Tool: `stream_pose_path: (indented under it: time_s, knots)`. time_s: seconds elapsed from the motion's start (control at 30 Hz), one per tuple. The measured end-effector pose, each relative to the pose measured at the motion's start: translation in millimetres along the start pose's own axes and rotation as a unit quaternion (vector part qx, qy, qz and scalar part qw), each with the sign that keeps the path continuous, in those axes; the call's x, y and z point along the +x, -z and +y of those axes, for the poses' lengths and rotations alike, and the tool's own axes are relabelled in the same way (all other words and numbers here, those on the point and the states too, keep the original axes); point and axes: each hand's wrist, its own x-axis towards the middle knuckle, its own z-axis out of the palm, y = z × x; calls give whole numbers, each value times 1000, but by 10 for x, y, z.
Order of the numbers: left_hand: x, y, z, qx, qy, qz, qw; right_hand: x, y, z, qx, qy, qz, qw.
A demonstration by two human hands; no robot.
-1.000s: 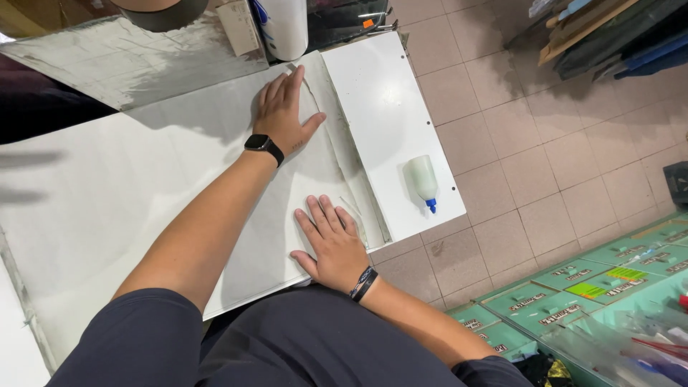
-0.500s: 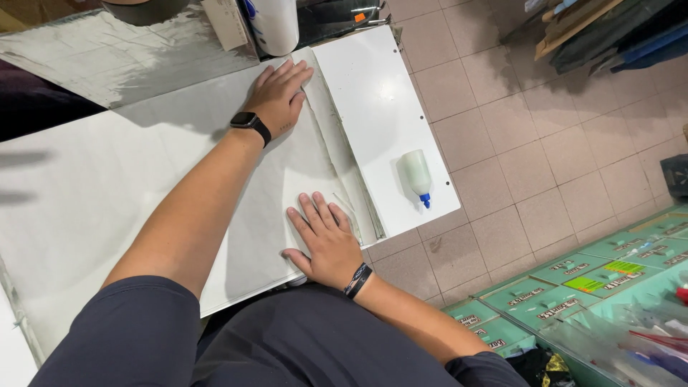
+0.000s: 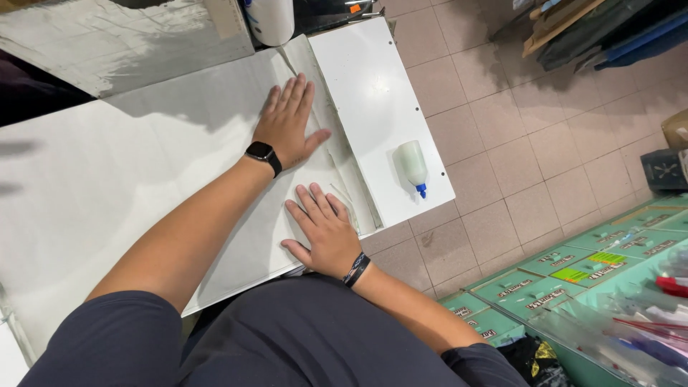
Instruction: Applying glue to the edges of a large sheet of patterned paper and folding it to create a sleeve or envelope.
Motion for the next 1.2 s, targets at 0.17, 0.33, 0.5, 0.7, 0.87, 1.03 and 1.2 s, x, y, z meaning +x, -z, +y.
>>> stream_pose_path:
  time_s: [0.17,0.33,0.5,0.7,0.87,1.03,1.2]
  knots:
    - [-352,-67,145,19,-33,-46,998,-43,-99,54,35,9,9,999]
    - [-494,-104,200,37,-57,-42,997,-142,-256,147,100,41,92,990]
    - [-449,-112,165,15,-170,-64,983,-133,-188,128,148,81,157,973]
    - [-171,-149,130,27,-274,-75,958,-177,-244,184,181,102,191,959]
    - [-22,85,182,124,-290,-136,939,-204,-6,89,265,86,204,938]
    - [-250,528,119,123,-282,-110,945,-259,342,71,218,91,271,933]
    - [-708,1380,93,98,-291,-11,952,-70,659,73,99,38,318,942]
